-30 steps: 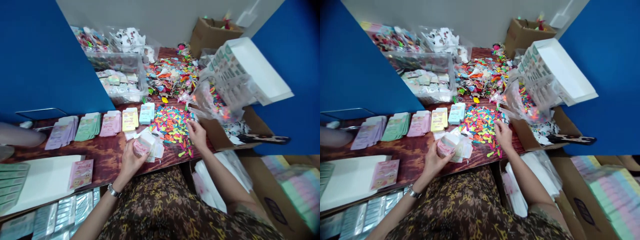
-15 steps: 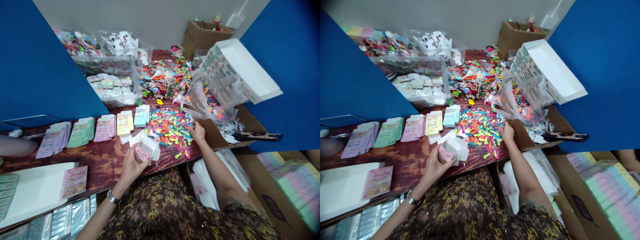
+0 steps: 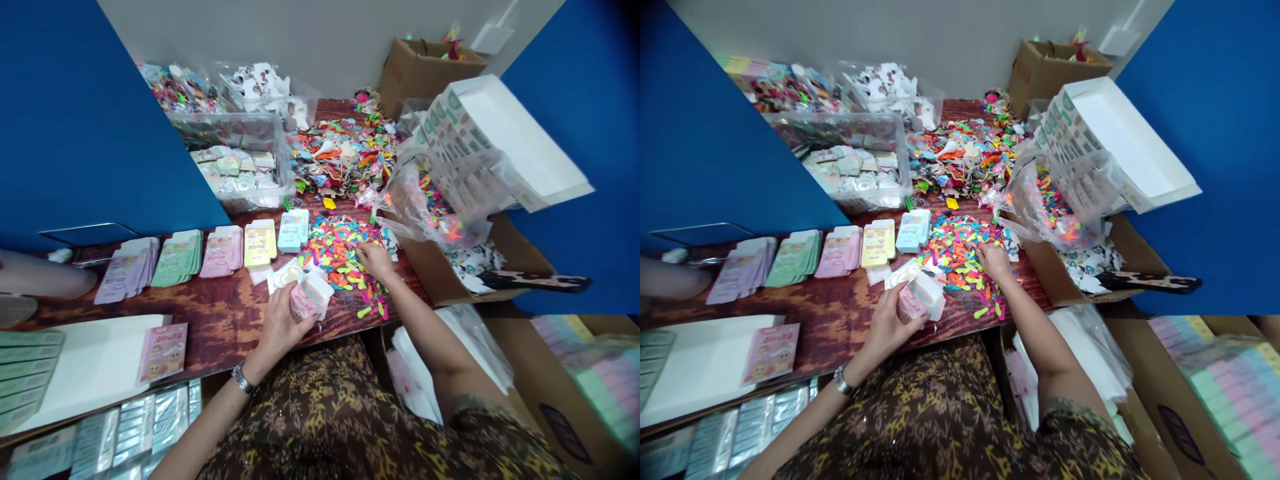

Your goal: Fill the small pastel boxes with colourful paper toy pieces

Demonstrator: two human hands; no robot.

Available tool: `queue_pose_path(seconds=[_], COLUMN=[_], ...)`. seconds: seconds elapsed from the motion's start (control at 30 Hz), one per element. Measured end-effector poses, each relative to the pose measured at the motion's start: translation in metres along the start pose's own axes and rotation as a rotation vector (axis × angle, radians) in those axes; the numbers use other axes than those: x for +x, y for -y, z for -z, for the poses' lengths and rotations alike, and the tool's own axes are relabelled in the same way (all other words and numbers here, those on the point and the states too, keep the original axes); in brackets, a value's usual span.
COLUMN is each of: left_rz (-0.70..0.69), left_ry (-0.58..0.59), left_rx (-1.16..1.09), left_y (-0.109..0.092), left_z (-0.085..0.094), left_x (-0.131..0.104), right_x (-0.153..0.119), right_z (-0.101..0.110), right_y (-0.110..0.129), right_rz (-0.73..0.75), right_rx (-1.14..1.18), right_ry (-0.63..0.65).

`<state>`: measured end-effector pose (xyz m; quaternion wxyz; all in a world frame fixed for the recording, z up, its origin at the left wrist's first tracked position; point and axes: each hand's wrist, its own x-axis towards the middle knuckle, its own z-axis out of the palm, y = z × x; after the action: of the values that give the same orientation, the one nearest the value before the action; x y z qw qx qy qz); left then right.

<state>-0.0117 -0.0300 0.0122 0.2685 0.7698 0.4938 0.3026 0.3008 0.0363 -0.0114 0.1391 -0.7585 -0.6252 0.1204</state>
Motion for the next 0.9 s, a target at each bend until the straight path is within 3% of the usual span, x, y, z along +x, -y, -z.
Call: queue_pose_path(seconds=[0.17,0.23,0.33,0.43,0.53,0.73,0.83,0.9], left_rz=[0.022,0.028,0.022,-0.009,-0.019,0.038,0.065,0.089], left_ry=[-0.003,-0.015,-0.025,-0.007,0.01,-0.013,-0.025,-0.028], left_rx=[0.038,0.062,0.091,0.132,0.172,0.133,0.052,0.009], left_y=[0.006,0.007,0.002,-0.004,-0.005,0.012,0.016,0.017], left_z=[-0.006,-0.01,-0.015,-0.016,-0.013,-0.011,-0.012,-0.01], left_x=[0.0,0.003,0.009,0.01,0.008,0.005,0.006,0.007], right_x=[-0.016,-0.027,-0.045,-0.06,-0.069,-0.075,-0.058,-0.029], right_z=[0.032,0.049,0.06,0.049,0.031,0.022,0.027,0.028], right_y=[0.018,0.036,0.071,0.102,0.119,0.127,0.126,0.118], right_rz=[0.103,0.215,0.424,0.54,0.575,0.628,0.68,0.57], right_rx=[0.024,0.141,0.336,0.261,0.176,0.472,0.488,0.526], right_ry=[-0.012,0.013,0.146,0.222,0.198,0.228,0.218,0.152])
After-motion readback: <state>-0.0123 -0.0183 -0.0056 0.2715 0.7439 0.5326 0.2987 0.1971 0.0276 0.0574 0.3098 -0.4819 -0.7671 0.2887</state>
